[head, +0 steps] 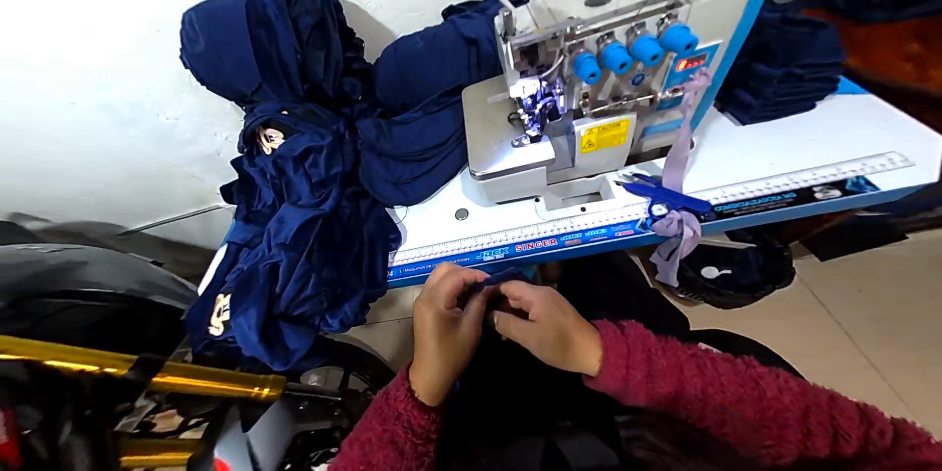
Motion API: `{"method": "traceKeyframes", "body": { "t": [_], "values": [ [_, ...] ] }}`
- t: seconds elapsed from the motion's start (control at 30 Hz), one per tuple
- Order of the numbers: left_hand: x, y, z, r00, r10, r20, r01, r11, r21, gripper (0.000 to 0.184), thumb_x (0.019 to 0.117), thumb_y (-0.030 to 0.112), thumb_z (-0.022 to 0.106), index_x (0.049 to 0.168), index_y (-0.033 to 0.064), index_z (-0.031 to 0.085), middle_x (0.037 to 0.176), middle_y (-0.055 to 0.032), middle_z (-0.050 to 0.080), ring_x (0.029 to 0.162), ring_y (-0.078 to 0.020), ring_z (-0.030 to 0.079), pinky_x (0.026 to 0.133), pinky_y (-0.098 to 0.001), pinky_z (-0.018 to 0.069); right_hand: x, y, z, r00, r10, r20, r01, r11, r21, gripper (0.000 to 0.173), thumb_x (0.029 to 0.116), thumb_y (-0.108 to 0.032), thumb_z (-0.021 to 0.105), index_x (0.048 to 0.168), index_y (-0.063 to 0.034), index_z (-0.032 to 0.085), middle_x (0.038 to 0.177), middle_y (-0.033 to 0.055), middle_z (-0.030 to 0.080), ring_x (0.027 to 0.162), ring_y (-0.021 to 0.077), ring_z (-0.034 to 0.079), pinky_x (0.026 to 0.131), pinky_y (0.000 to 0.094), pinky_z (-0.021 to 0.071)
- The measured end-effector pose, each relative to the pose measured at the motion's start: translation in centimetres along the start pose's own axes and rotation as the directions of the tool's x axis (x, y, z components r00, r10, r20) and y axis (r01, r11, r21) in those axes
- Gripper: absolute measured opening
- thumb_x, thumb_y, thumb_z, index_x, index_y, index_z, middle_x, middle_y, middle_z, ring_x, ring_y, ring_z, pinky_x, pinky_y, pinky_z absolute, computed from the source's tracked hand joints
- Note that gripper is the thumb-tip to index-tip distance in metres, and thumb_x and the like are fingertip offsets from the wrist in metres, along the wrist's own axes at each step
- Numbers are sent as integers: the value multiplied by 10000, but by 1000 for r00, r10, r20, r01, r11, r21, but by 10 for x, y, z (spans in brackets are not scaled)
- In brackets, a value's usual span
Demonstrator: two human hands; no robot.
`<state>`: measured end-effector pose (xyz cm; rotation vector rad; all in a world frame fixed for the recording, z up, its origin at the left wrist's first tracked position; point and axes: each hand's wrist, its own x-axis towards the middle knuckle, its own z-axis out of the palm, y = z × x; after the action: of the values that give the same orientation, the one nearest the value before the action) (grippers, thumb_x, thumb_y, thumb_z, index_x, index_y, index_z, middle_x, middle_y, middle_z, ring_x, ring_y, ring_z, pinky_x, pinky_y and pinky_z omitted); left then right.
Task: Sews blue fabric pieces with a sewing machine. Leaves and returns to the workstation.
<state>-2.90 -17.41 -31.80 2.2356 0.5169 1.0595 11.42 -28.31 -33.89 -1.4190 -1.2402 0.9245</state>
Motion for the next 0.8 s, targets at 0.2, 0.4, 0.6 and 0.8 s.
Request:
{"method": "traceKeyframes", "body": {
  "t": [0.2,0.4,0.6,0.8],
  "values": [
    [-25,-5,23,942,317,-112,-282,926,251,93,944,129,691,1015,76,719,966,-41,665,956,-139,642,893,-295,552,-7,-11,-6,986,167,-13,-133,831,540,149,967,-181,687,1010,-39,703,917,51,735,844,122,719,796,297,611],
    [-40,-10,41,878,475,-55,-434,840,326,139,930,104,715,1066,76,729,1071,-70,669,1052,-197,611,973,-323,510,-3,-6,-6,931,313,-191,-204,875,440,225,982,-239,701,860,-51,722,785,43,718,755,110,693,731,293,585],
    [-9,5,1,960,247,132,-254,966,43,185,1006,150,592,1113,75,723,1025,-35,714,980,-114,680,884,-306,581,-5,2,-16,981,24,-191,-27,1000,-13,263,988,-228,646,768,-83,648,639,-35,617,576,20,601,568,207,526],
    [58,-12,-12,650,493,578,-415,868,-274,263,1017,39,529,1215,-5,697,1259,-123,689,1209,-215,632,1065,-379,502,-10,-12,-21,999,-6,49,12,991,-131,232,960,-192,687,785,-39,688,657,-1,672,568,24,644,564,210,568]
  ]
}}
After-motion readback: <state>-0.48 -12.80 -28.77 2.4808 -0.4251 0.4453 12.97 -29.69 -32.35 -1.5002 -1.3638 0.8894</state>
